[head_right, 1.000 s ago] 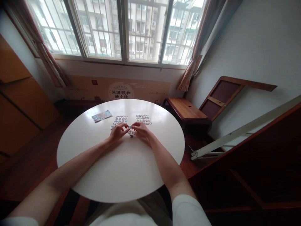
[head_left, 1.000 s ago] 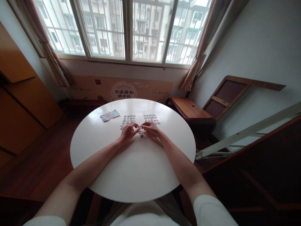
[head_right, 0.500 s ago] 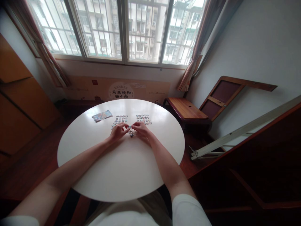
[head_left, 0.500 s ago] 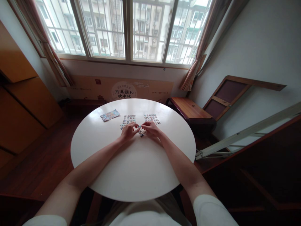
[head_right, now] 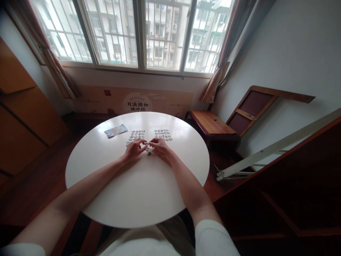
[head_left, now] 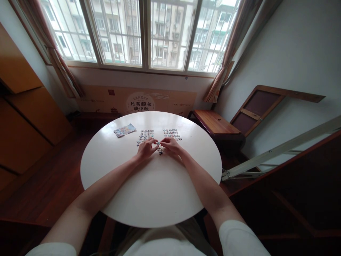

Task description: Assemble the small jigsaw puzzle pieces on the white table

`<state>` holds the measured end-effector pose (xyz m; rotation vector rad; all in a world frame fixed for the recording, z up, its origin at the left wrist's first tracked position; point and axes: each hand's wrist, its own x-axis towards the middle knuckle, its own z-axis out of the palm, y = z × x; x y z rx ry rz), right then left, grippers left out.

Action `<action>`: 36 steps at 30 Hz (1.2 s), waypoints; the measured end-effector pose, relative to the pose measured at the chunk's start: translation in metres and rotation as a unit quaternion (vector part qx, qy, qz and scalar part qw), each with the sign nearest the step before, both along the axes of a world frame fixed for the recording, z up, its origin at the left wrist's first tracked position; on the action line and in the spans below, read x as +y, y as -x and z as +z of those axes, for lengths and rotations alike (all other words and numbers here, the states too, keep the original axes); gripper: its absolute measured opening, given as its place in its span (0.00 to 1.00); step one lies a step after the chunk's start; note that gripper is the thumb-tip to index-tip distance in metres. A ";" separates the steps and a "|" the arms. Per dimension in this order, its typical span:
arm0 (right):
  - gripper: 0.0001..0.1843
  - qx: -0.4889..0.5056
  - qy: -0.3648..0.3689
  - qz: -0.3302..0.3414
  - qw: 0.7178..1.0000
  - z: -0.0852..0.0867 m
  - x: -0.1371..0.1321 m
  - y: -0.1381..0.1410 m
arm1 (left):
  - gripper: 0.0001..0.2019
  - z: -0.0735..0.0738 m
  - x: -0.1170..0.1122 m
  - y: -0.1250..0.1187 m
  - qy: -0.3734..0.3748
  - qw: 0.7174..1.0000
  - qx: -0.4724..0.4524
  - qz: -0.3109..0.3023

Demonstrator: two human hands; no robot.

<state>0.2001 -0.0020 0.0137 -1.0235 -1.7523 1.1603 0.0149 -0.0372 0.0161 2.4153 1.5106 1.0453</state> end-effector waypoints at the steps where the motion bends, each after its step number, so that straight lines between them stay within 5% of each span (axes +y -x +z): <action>1: 0.17 -0.003 -0.002 0.000 1.000 0.000 0.000 0.000 | 0.12 0.000 0.000 0.000 -0.002 1.000 0.001 0.000; 18: 0.17 -0.009 0.012 0.003 1.000 0.003 -0.003 0.000 | 0.11 0.002 0.007 0.005 0.013 0.999 -0.020 -0.039; 26: 0.17 0.004 0.012 0.000 1.000 0.000 -0.002 0.001 | 0.10 0.029 0.032 0.058 0.001 0.998 0.022 -0.053; 30: 0.17 0.009 0.016 -0.005 1.000 0.000 -0.002 0.001 | 0.08 0.027 0.041 0.080 -0.005 0.998 0.055 -0.030; 36: 0.17 0.004 0.018 -0.002 1.000 0.003 -0.004 0.000 | 0.09 0.024 0.045 0.085 0.050 0.992 0.069 -0.094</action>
